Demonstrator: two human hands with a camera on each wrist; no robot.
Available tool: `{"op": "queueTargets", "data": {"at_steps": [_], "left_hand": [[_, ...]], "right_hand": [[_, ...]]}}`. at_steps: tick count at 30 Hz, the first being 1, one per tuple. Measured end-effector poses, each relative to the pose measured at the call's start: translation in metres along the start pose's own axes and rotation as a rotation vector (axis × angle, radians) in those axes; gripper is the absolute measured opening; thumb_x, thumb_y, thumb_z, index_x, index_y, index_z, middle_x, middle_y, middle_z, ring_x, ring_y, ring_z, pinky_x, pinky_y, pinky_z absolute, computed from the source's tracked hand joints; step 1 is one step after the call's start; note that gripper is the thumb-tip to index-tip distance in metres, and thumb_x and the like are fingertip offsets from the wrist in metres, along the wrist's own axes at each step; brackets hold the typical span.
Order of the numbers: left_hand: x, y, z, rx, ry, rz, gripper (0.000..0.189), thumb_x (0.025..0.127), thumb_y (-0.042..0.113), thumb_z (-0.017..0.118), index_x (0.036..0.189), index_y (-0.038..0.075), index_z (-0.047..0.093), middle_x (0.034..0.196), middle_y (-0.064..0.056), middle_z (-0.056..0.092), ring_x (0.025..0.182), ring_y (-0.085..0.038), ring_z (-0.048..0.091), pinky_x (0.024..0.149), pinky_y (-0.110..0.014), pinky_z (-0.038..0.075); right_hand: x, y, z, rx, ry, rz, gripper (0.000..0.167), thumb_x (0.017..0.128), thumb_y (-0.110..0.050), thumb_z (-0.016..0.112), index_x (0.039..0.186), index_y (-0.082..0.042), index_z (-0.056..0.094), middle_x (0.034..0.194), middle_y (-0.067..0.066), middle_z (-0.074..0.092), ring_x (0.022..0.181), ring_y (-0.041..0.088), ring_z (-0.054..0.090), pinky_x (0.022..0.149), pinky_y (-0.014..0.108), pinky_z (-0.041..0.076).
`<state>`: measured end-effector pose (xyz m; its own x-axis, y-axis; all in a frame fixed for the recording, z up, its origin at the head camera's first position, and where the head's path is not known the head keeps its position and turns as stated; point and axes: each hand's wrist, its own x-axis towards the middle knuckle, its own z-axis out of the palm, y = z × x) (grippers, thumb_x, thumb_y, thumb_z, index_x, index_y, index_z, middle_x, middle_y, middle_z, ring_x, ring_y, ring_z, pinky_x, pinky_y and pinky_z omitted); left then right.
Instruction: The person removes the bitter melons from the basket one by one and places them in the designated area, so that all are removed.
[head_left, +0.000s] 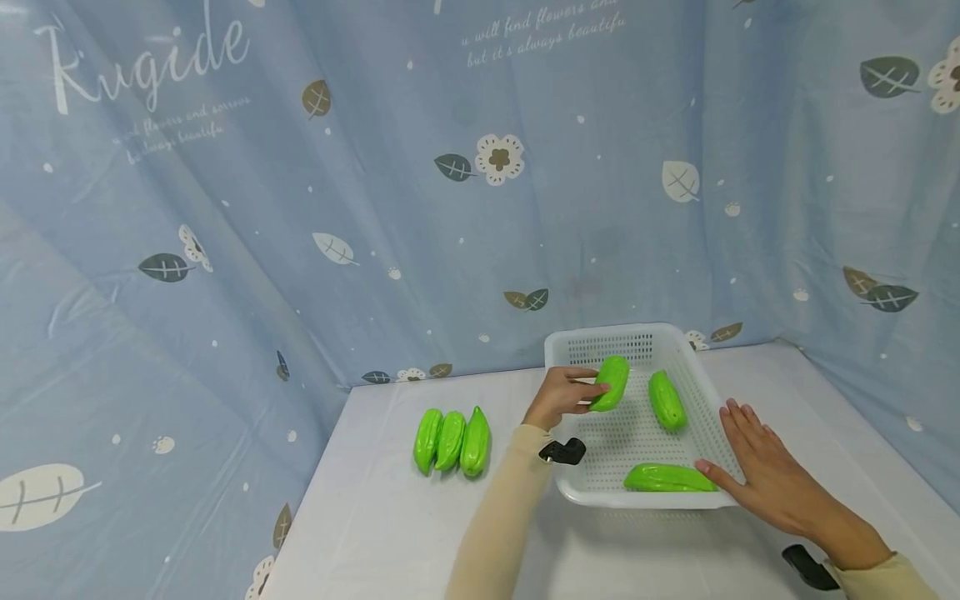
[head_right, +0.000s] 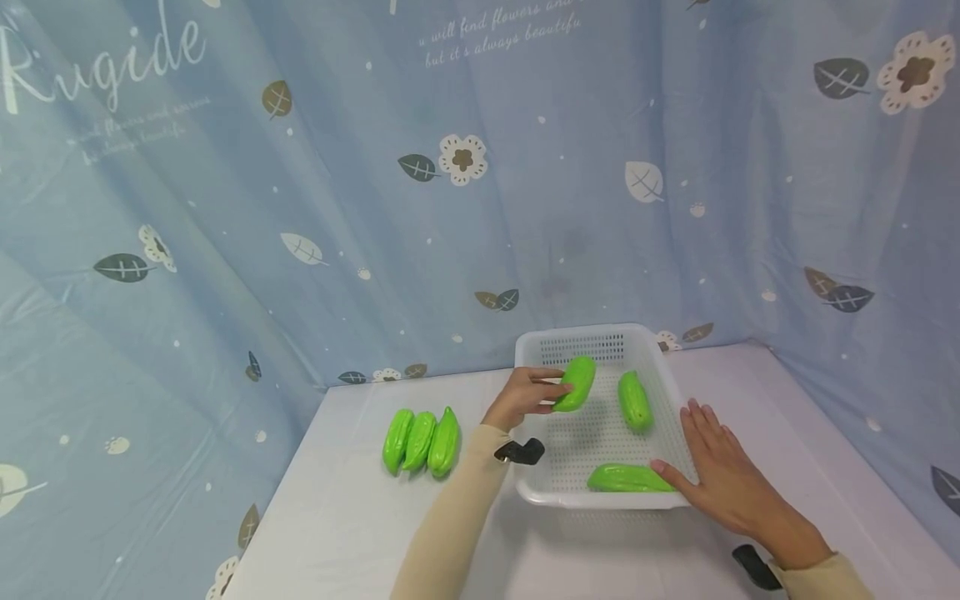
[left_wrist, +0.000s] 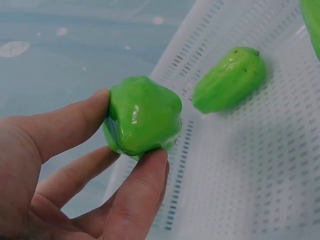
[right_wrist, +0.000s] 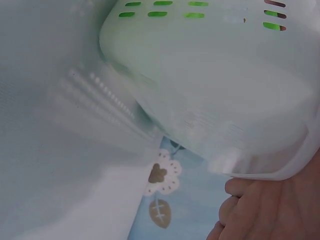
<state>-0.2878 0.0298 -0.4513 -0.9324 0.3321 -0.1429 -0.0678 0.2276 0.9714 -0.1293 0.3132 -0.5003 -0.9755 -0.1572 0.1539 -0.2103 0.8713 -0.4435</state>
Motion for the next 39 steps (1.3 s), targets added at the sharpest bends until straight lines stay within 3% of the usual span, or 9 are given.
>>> {"op": "queueTargets", "data": {"at_steps": [11,20,39], "left_hand": [[-0.011,0.003,-0.012,-0.031,-0.007,0.029,0.041,0.088,0.024,0.084,0.126,0.013,0.075,0.104,-0.006,0.081,0.085,-0.01,0.074,0.076,-0.029,0.063],[-0.023,0.006,-0.021,-0.054,-0.015,0.033,0.042,0.09,0.028,0.083,0.129,0.014,0.074,0.112,-0.006,0.08,0.092,-0.01,0.074,0.085,-0.033,0.064],[-0.043,-0.016,-0.056,-0.106,0.082,0.053,0.042,0.089,0.028,0.083,0.129,0.015,0.074,0.118,-0.012,0.077,0.094,-0.015,0.076,0.085,-0.037,0.064]], "right_hand": [[-0.001,0.0,-0.001,-0.016,0.0,-0.013,0.097,0.105,-0.051,0.052,0.16,0.013,0.006,0.17,0.033,-0.005,0.159,0.043,-0.017,0.122,0.039,-0.031],[0.0,0.0,-0.002,0.0,-0.012,-0.004,0.097,0.105,-0.052,0.051,0.161,0.012,0.005,0.17,0.032,-0.007,0.159,0.044,-0.017,0.124,0.046,-0.028],[0.0,-0.001,-0.001,0.016,-0.018,0.011,0.098,0.105,-0.053,0.051,0.161,0.012,0.003,0.169,0.034,-0.005,0.159,0.048,-0.012,0.124,0.046,-0.028]]}}
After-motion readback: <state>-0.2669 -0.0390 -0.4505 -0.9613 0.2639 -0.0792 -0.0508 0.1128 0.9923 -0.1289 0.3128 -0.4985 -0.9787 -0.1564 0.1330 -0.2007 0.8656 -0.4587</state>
